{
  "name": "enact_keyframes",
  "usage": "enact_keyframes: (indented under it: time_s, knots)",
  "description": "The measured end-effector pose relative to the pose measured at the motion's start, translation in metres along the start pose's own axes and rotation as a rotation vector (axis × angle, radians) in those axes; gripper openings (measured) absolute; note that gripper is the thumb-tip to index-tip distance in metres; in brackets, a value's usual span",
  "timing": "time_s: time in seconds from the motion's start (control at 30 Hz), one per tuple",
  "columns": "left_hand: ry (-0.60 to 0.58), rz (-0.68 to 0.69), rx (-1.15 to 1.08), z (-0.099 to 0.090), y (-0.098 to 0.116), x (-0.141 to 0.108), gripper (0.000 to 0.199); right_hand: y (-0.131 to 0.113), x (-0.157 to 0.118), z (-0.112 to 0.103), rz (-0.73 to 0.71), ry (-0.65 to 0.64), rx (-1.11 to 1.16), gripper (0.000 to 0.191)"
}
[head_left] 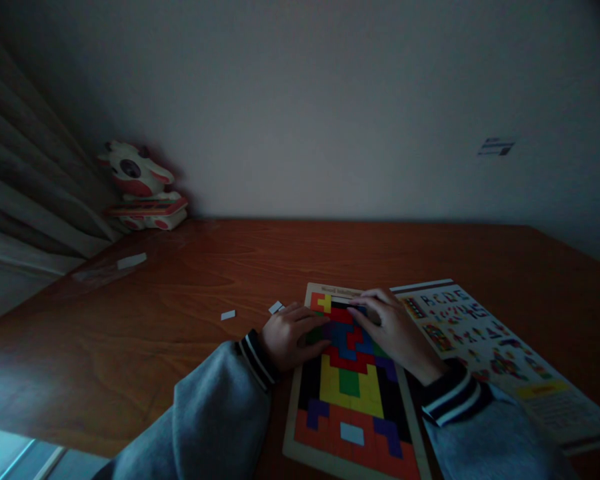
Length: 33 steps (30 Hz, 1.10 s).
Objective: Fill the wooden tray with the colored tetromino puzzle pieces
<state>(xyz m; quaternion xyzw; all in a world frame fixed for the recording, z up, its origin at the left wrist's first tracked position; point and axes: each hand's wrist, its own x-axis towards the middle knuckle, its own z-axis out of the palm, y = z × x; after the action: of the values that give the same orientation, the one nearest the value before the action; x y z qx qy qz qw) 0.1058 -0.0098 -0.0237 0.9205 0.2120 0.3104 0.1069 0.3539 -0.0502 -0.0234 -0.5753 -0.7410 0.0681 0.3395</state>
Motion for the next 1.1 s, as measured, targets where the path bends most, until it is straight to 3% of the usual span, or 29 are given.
enact_keyframes:
  time_s: [0.2, 0.4, 0.5, 0.63, 0.7, 0.83, 1.1]
  knots:
    - [0.037, 0.057, -0.008, 0.001, -0.001, 0.001, 0.031, -0.026, -0.001, -0.003, -0.073, -0.126, 0.241, 0.015]
    - [0.059, 0.103, -0.016, 0.000, 0.000, 0.000, 0.029, -0.036, -0.002, -0.001, -0.051, -0.119, 0.336, 0.012]
    - [0.101, 0.035, 0.014, -0.002, 0.001, 0.001, 0.033, -0.024, 0.001, -0.012, 0.077, -0.047, 0.405, 0.018]
    - [0.100, -0.062, 0.052, -0.005, 0.000, 0.001, 0.026, 0.008, 0.005, -0.024, 0.356, 0.279, 0.544, 0.031]
    - [0.087, -0.055, 0.039, -0.005, 0.000, 0.001, 0.022, 0.023, 0.006, -0.026, 0.415, 0.368, 0.571, 0.037]
    - [0.091, -0.034, 0.030, -0.005, 0.000, 0.002, 0.021, 0.035, 0.006, -0.025, 0.405, 0.330, 0.544, 0.048]
    - [0.038, -0.026, 0.030, -0.005, 0.001, 0.003, 0.022, 0.038, 0.005, -0.026, 0.403, 0.253, 0.485, 0.039]
